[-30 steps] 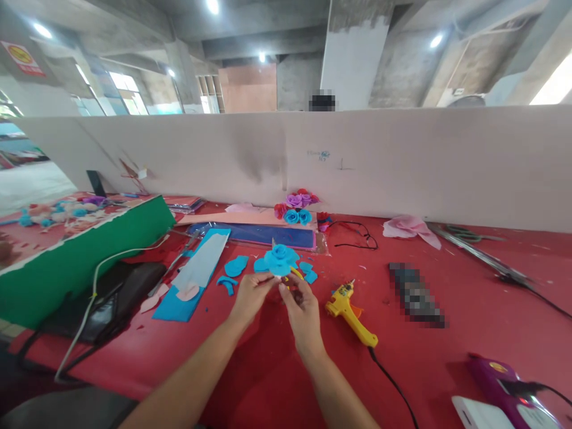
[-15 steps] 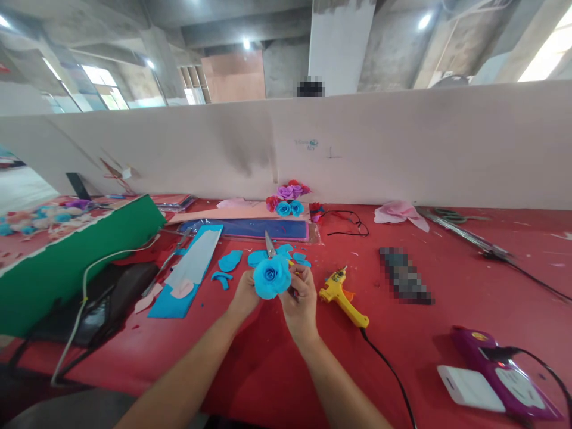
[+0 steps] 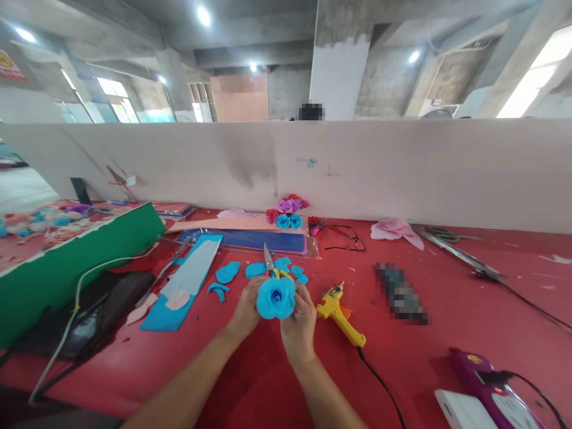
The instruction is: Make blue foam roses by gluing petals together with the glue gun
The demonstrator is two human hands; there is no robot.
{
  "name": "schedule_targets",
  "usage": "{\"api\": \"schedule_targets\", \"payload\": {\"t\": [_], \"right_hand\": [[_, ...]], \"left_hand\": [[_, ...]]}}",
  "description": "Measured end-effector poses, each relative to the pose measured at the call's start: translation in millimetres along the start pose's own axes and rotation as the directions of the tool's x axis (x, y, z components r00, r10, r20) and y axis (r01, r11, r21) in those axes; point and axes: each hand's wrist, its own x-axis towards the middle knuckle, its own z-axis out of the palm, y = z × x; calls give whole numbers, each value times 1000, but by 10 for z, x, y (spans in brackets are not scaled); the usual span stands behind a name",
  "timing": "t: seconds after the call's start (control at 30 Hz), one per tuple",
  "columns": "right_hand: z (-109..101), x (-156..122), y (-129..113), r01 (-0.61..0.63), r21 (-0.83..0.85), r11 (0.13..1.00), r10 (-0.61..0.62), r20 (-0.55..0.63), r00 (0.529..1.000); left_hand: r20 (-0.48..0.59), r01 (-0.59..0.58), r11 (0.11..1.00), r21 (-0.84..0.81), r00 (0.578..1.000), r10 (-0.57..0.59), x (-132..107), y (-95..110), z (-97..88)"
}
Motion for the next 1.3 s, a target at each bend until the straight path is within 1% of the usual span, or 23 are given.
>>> {"api": "schedule_targets", "payload": {"t": [0.1, 0.2, 0.3, 0.4, 0.5, 0.57, 0.63, 0.77, 0.87, 0.97, 1.17, 1.3], "right_hand": [[-14, 9, -31, -5, -44, 999, 5, -6, 1000], [-1, 16, -43, -26, -83, 996, 25, -9, 1000], [26, 16, -19, -64, -54, 996, 64, -2, 998], [38, 12, -2, -73, -19, 997, 73, 14, 997], [26, 6, -20, -61, -25, 998, 62, 37, 997], [11, 2, -37, -31, -37, 999, 32, 37, 999], [-1, -1, -46, -7, -54, 999, 8, 24, 1000], [-7, 5, -36, -17, -53, 998, 17, -9, 1000], [-1, 10, -19, -54, -31, 998, 54, -5, 999], [2, 3, -12, -75, -19, 997, 75, 1, 997], [1, -31, 65, -60, -45, 997, 59, -19, 998], [11, -45, 164, -67, -79, 995, 62, -57, 996]], "left_hand": [[16, 11, 1000, 13, 1000, -12, -10, -4, 3], [-6, 26, 1000, -3, 1000, -26, -10, -19, -8], [-19, 59, 998, -37, 998, -60, -2, -36, -15], [-60, 118, 987, -107, 990, -125, -1, -59, 6], [-116, 156, 976, -152, 978, -174, -8, -102, 54], [-108, 140, 980, -144, 982, -156, -10, -126, 79], [-106, 99, 989, -107, 988, -111, -8, -118, 85], [-107, 6, 1000, -25, 994, -9, 4, 11, 34], [-113, 28, 1000, 2, 993, -28, 15, 119, -5], [-110, 49, 999, 7, 993, -48, 16, 156, -5], [-154, -52, 999, -3, 987, 51, -11, 151, 39], [-170, -60, 998, 15, 983, 62, -23, 165, 62]]}}
